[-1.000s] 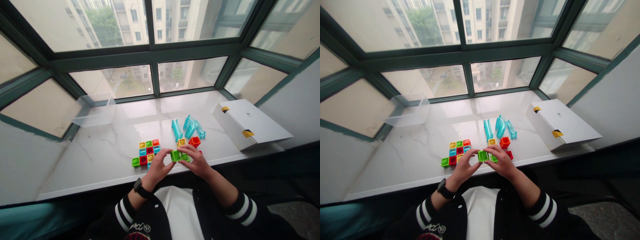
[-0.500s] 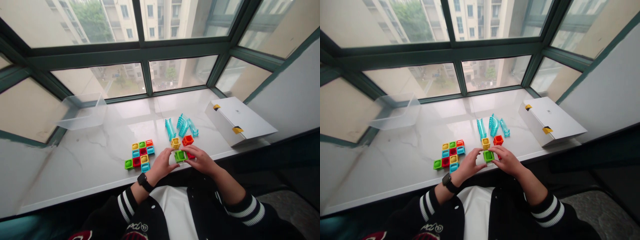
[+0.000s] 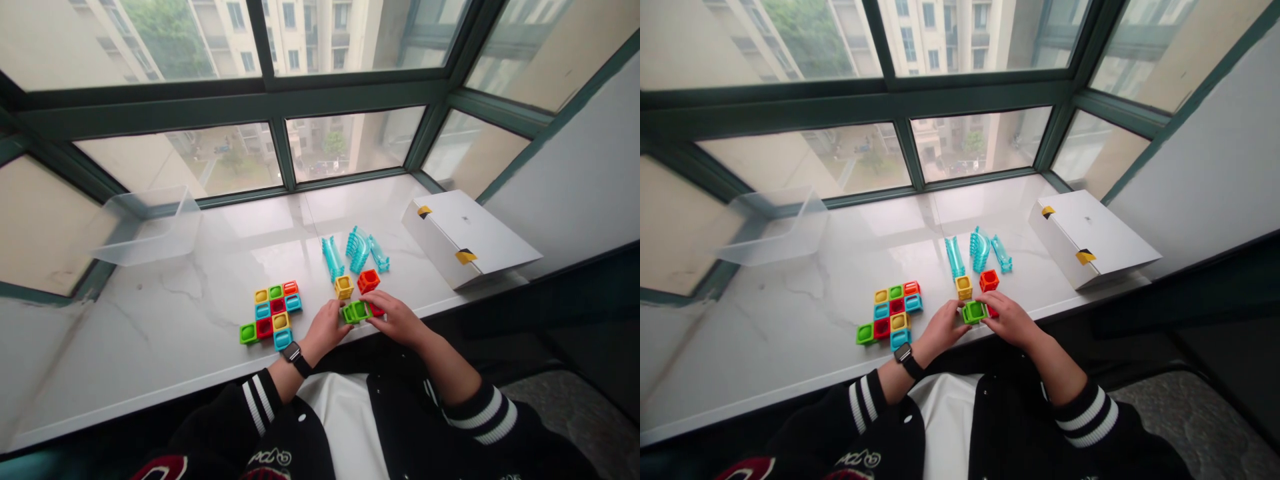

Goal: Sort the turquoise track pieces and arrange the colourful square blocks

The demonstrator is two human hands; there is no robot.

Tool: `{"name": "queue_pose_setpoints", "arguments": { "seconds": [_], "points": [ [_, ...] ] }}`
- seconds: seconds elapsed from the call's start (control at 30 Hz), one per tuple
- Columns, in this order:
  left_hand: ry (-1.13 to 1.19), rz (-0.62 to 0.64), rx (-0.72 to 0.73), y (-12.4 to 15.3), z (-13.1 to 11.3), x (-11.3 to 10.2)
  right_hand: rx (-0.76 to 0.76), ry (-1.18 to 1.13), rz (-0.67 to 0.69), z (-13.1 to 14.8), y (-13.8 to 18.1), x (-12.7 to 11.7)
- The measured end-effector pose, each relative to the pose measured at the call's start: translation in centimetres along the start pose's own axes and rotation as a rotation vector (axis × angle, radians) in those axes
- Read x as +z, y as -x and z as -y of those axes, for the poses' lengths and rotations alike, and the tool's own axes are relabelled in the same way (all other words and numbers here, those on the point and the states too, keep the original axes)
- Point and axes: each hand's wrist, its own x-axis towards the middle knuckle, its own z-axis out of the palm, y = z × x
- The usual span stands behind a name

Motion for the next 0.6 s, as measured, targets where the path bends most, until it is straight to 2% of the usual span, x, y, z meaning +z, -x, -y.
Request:
{"name": "queue_pose_setpoints", "arguments": {
  "seconds": [0.6],
  "points": [
    [0.045,-0.038,-0.060,0.1,0.2,0.2,0.042,-0.005,0.048,-1.5,-0.7,2.3]
  ]
}}
